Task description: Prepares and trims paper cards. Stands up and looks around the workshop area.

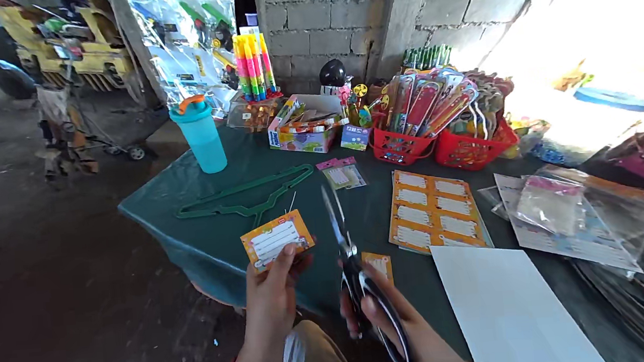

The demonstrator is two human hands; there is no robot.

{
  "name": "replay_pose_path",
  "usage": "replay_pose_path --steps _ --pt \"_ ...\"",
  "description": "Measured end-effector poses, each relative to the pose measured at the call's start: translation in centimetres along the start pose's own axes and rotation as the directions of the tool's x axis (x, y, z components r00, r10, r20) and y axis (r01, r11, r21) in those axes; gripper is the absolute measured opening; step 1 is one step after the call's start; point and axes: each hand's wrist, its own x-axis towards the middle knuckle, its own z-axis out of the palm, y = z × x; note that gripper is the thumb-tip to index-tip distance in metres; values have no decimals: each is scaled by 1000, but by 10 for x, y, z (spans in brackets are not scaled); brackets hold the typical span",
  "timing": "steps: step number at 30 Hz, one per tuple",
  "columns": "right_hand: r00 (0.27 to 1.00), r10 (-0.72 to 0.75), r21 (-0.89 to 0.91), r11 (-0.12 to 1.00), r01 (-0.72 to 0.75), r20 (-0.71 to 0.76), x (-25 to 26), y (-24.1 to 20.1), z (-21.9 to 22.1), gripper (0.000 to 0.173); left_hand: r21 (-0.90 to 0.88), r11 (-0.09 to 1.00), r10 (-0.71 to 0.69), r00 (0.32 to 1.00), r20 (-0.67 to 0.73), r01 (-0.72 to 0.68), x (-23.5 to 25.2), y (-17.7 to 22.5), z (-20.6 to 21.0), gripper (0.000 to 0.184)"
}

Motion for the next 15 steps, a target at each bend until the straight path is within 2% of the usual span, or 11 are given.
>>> replay_pose_path --steps 6,15 --pt "995 74 3 997 -74 73 -26 24 3 88 -5 999 -42 999 -28 42 0 -5 4 20" --pt "996 67 -59 996 -63 65 -22 26 0 84 28 999 -35 999 -34 36 0 -10 8 17"
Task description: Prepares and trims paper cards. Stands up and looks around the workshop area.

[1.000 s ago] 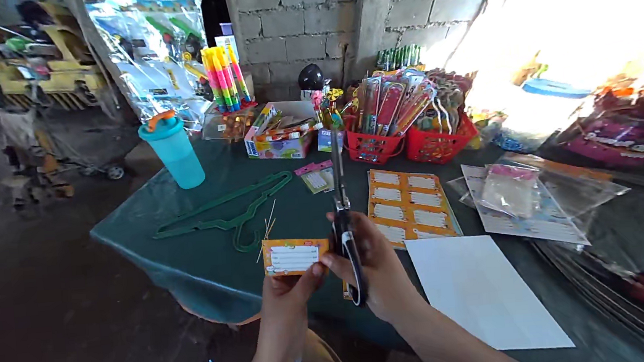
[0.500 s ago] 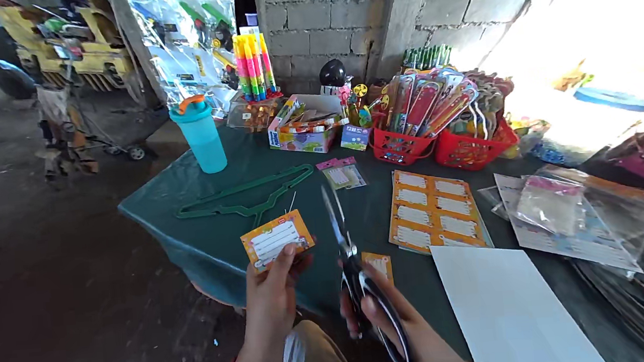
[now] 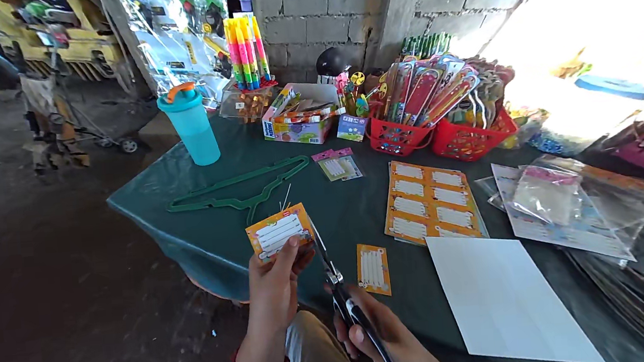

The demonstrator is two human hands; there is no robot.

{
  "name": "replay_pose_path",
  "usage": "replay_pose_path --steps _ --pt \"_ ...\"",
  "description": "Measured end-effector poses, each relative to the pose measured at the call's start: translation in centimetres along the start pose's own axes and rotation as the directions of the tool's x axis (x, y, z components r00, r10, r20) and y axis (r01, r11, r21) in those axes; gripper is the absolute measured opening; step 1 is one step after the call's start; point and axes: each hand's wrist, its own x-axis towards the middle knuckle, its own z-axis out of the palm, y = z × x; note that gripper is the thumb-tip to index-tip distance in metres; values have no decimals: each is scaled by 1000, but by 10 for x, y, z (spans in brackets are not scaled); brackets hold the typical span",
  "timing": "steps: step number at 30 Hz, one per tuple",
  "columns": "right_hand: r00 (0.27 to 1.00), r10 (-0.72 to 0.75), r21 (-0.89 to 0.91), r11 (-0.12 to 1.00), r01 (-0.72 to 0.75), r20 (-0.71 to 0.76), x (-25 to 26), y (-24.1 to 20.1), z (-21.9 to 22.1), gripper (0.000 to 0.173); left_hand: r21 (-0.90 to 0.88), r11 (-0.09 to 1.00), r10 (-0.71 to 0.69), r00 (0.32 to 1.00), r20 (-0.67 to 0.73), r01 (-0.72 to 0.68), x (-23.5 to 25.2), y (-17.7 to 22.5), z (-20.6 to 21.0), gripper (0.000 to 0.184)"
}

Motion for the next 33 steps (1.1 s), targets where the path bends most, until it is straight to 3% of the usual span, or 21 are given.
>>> replay_pose_path --steps 33 --pt "999 -34 -11 999 34 -35 7 4 -2 78 15 1000 22 1000 -2 -22 3 -6 4 17"
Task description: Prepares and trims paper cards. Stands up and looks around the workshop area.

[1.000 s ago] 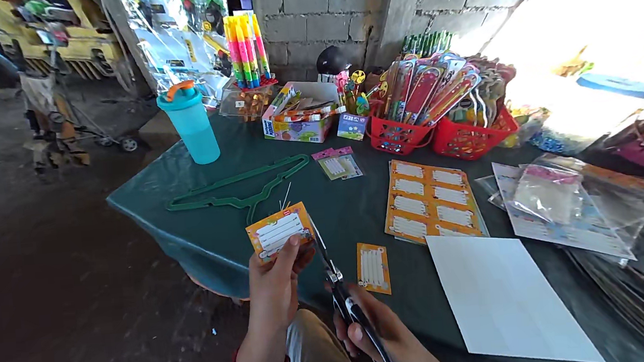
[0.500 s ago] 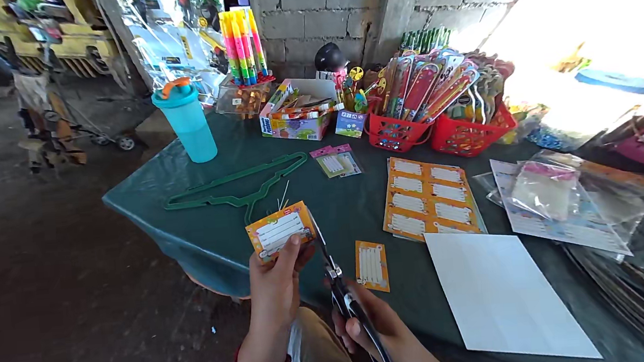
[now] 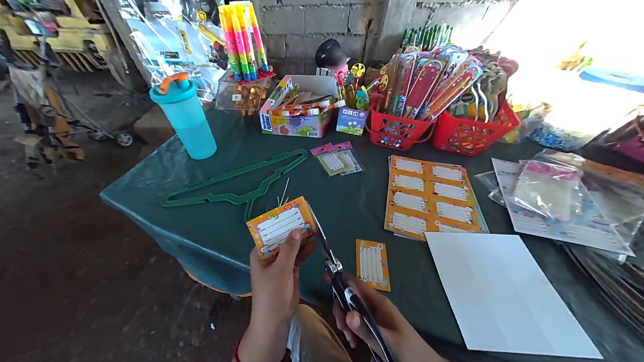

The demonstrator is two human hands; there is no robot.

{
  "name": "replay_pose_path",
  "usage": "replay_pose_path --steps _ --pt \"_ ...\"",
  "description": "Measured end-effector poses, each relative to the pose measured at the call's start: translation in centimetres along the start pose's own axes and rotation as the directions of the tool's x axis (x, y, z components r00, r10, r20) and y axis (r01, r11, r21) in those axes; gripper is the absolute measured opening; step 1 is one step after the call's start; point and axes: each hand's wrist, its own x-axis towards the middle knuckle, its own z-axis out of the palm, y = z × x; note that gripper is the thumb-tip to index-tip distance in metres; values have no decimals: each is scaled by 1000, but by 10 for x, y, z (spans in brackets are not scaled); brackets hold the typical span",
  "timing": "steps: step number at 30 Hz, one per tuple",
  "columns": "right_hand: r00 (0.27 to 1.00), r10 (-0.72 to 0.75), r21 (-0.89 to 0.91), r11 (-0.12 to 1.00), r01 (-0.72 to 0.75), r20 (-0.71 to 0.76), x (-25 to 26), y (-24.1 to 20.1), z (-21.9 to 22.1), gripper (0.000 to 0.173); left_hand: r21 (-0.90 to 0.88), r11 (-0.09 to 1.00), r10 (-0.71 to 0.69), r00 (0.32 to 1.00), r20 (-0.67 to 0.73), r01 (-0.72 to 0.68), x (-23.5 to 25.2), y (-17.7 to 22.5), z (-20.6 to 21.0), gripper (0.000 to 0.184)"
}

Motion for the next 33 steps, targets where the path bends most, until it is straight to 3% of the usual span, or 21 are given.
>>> replay_pose_path --steps 24,33 --pt "1000 1 21 1000 -1 3 4 1 -1 80 3 1000 -16 1000 -6 16 4 -2 1 18" --pt "1000 -28 25 999 28 6 3 3 0 72 7 1000 -8 1000 -2 8 2 -2 -1 18"
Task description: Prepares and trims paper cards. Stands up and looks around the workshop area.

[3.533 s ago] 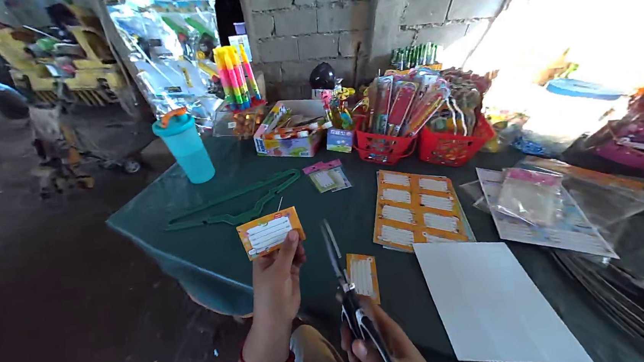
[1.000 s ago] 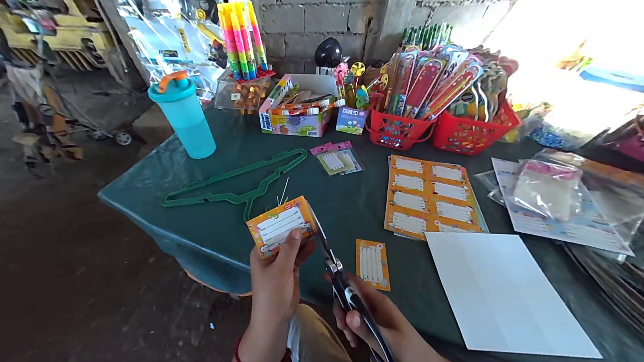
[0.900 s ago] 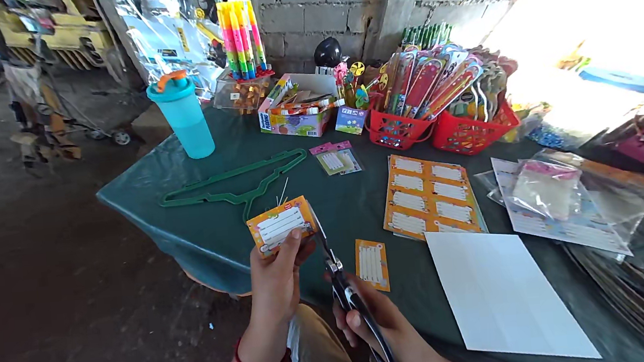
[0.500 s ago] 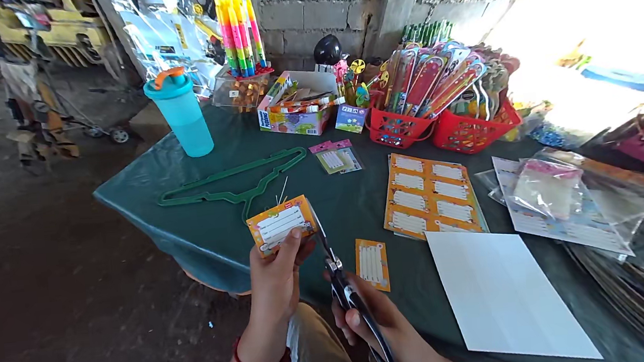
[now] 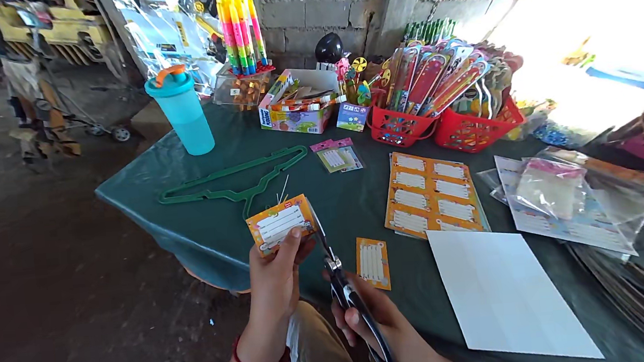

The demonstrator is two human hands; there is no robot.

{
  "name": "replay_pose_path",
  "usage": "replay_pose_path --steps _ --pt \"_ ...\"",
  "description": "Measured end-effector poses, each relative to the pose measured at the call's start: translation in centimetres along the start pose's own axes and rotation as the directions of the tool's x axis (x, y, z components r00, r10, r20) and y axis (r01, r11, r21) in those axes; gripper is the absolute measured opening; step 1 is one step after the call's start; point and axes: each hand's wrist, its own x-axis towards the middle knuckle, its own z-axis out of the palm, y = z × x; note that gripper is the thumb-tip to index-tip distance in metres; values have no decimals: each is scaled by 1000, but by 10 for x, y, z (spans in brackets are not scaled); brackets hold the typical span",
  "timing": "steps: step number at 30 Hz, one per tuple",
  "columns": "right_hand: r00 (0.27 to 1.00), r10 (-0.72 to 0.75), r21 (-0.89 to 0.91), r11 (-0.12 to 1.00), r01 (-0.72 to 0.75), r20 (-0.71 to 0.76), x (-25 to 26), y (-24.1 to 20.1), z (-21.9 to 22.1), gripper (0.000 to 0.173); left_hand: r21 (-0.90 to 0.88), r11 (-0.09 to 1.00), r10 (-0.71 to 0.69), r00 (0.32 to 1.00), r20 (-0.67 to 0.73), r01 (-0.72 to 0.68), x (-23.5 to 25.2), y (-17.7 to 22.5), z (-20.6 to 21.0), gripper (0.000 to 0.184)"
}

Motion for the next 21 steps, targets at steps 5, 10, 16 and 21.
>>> replay_pose_path --steps 5,10,16,21 --pt "1000 8 -3 1000 -8 -3 -1 0 0 72 3 1000 -3 1000 -2 3 -1 0 0 18" --pt "1000 3 -7 1000 -3 -2 -1 1 0 70 1 1000 -11 1000 -9 11 -1 1 1 18" --pt "1000 22 -30 999 -23 -14 -1 1 1 68 -13 1000 -5 1000 2 5 -1 1 0 18" --pt "998 53 -47 997 -54 -30 0 -2 2 65 -23 1000 -6 1000 -1 6 -1 0 -2 18"
